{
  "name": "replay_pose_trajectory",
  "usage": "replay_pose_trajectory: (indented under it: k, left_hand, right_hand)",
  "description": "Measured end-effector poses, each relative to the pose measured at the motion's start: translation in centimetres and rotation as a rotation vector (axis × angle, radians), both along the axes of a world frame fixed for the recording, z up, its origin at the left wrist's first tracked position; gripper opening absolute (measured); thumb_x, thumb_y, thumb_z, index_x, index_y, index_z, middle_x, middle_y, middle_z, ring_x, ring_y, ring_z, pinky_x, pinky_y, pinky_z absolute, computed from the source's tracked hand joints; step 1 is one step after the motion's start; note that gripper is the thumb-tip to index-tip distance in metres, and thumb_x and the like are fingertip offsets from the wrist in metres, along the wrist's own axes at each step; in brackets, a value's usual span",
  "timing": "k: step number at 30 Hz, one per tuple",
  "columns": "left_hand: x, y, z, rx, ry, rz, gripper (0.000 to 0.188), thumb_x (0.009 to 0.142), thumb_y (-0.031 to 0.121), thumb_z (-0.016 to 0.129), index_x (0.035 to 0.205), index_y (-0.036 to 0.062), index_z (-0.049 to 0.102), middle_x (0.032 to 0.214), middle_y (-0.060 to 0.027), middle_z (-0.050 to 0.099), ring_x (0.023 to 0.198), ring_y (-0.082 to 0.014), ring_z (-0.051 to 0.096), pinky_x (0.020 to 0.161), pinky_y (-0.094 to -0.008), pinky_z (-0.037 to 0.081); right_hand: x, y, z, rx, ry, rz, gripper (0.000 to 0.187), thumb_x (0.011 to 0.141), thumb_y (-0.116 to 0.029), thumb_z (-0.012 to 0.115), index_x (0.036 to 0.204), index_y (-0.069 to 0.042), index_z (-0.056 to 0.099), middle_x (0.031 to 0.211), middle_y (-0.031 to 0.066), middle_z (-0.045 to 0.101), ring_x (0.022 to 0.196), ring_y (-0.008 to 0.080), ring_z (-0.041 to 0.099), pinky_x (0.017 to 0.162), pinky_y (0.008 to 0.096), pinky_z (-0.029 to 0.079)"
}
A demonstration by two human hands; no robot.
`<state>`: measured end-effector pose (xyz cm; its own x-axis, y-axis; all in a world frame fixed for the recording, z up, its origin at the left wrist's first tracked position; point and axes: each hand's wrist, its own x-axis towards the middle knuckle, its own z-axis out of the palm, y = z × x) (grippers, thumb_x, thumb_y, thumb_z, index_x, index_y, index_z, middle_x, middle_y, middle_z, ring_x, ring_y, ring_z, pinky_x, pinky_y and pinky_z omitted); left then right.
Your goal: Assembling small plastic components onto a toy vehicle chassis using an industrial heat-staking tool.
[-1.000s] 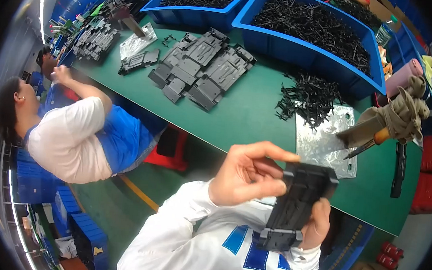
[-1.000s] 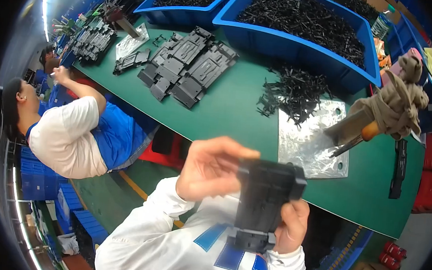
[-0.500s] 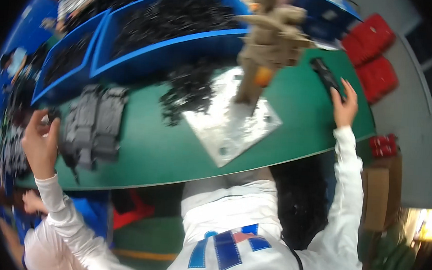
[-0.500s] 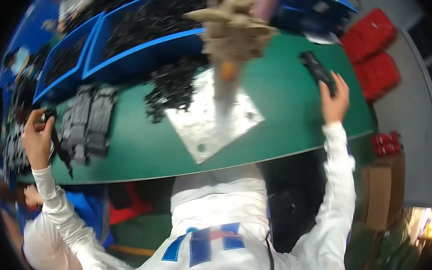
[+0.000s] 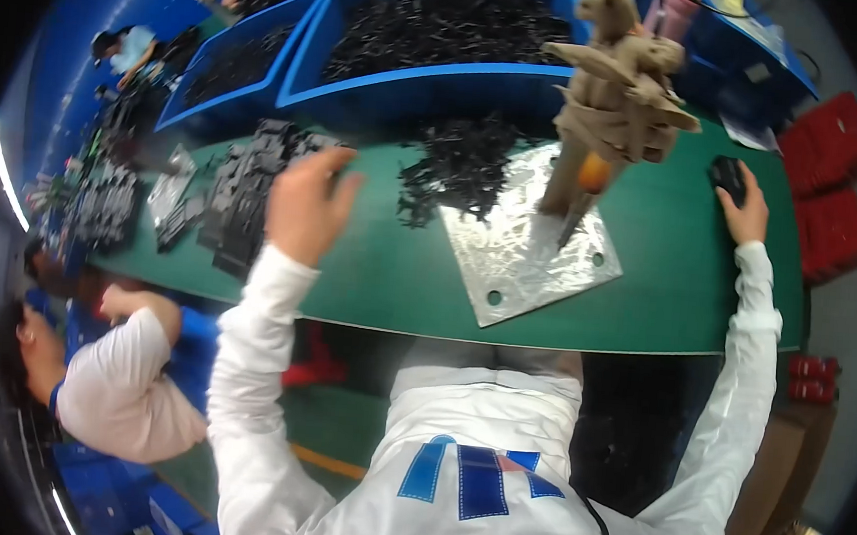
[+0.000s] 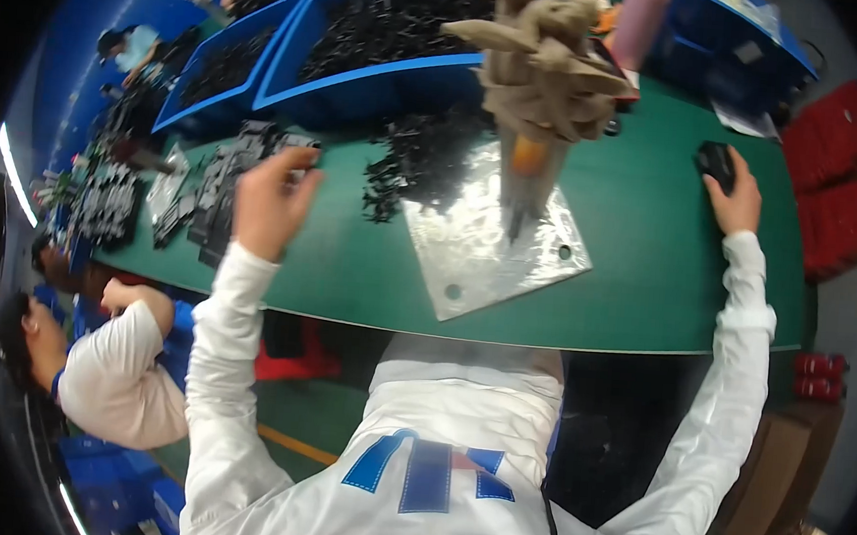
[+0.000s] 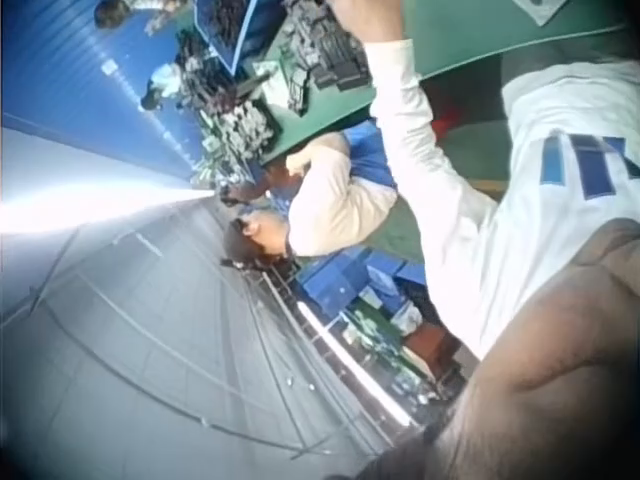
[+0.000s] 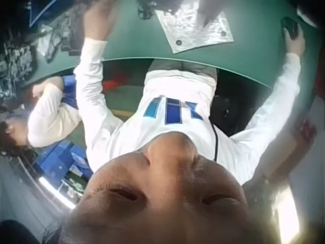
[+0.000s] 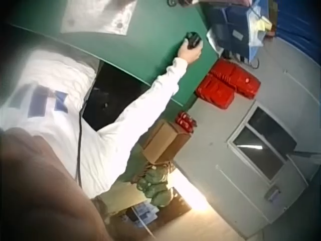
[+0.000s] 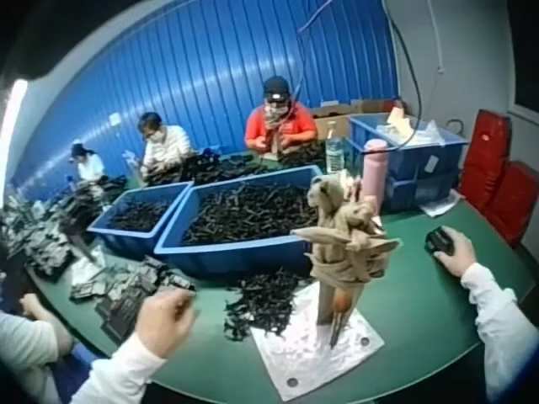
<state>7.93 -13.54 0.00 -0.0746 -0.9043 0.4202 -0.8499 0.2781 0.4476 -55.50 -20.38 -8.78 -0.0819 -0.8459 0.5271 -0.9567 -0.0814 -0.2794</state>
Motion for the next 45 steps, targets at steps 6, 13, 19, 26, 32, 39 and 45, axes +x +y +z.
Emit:
replay_pose_trajectory:
  k: [6,13,19,26,32,39,45]
  left_hand:
    - [-2.6,1.3,-3.7,0.298,-0.020,-0.026,0.051,0.072,0.014,0.083,0.115,0.0043,0.058,0.089,-0.0143,0.069,0.083,-0.0341,0.067,0.074,-0.0408,0.052]
    - [-2.9,0.9,-4.9,0.306,0.213,0.011,0.033,0.073,0.007,0.081,0.102,0.0026,0.065,0.080,-0.0088,0.069,0.057,-0.0150,0.061,0.056,-0.0289,0.049]
    - [-2.5,0.6,-5.0,0.192,0.478,-0.048,0.015,0.084,0.011,0.077,0.091,-0.0001,0.069,0.074,-0.0026,0.070,0.061,-0.0050,0.059,0.058,-0.0214,0.047]
    - [0.2,0.3,-4.7,0.723,1.181,0.084,0.012,0.091,0.011,0.070,0.095,0.0041,0.062,0.082,-0.0038,0.065,0.058,-0.0060,0.053,0.051,-0.0168,0.041]
    - [2.2,1.8,-4.2,0.828,1.153,0.069,0.013,0.092,0.014,0.068,0.097,0.0045,0.061,0.083,-0.0032,0.062,0.056,-0.0065,0.052,0.050,-0.0175,0.041]
    - [0.2,4.6,-4.2,0.207,0.251,0.144,0.027,0.081,0.016,0.077,0.101,0.0037,0.065,0.079,-0.0077,0.067,0.057,-0.0167,0.056,0.056,-0.0298,0.046]
    - [0.7,7.5,-4.3,0.220,0.115,0.080,0.026,0.076,0.009,0.081,0.098,0.0024,0.070,0.085,-0.0061,0.071,0.067,-0.0143,0.061,0.062,-0.0270,0.049]
  right_hand:
    - [5.8,7.6,2.3,0.080,-0.821,0.168,0.053,0.093,-0.019,0.069,0.141,-0.008,0.052,0.106,0.0077,0.069,0.088,0.0100,0.062,0.074,0.0249,0.048]
    - [19.0,21.1,4.7,0.532,-1.762,0.270,0.061,0.100,-0.044,0.049,0.139,0.002,0.044,0.123,0.0235,0.061,0.078,0.0169,0.062,0.068,0.0268,0.052]
    - [25.8,23.8,4.0,0.640,-1.985,0.438,0.069,0.098,-0.043,0.053,0.144,0.006,0.037,0.131,0.0296,0.056,0.085,0.0215,0.065,0.074,0.0290,0.055]
    - [30.3,23.4,4.1,0.816,-2.020,0.597,0.068,0.096,-0.040,0.057,0.143,0.005,0.038,0.133,0.0290,0.054,0.092,0.0228,0.065,0.077,0.0285,0.054]
    - [31.7,23.2,4.3,0.924,-1.946,0.602,0.062,0.096,-0.038,0.054,0.140,0.005,0.042,0.132,0.0280,0.055,0.092,0.0217,0.065,0.078,0.0281,0.053]
    - [32.7,23.4,4.0,0.953,-2.002,0.547,0.060,0.099,-0.034,0.047,0.145,0.002,0.036,0.136,0.0296,0.052,0.102,0.0292,0.065,0.083,0.0352,0.056]
    - [33.2,23.4,3.6,0.998,-2.161,0.535,0.061,0.103,-0.041,0.035,0.148,0.000,0.035,0.140,0.0294,0.049,0.105,0.0320,0.064,0.082,0.0386,0.058]
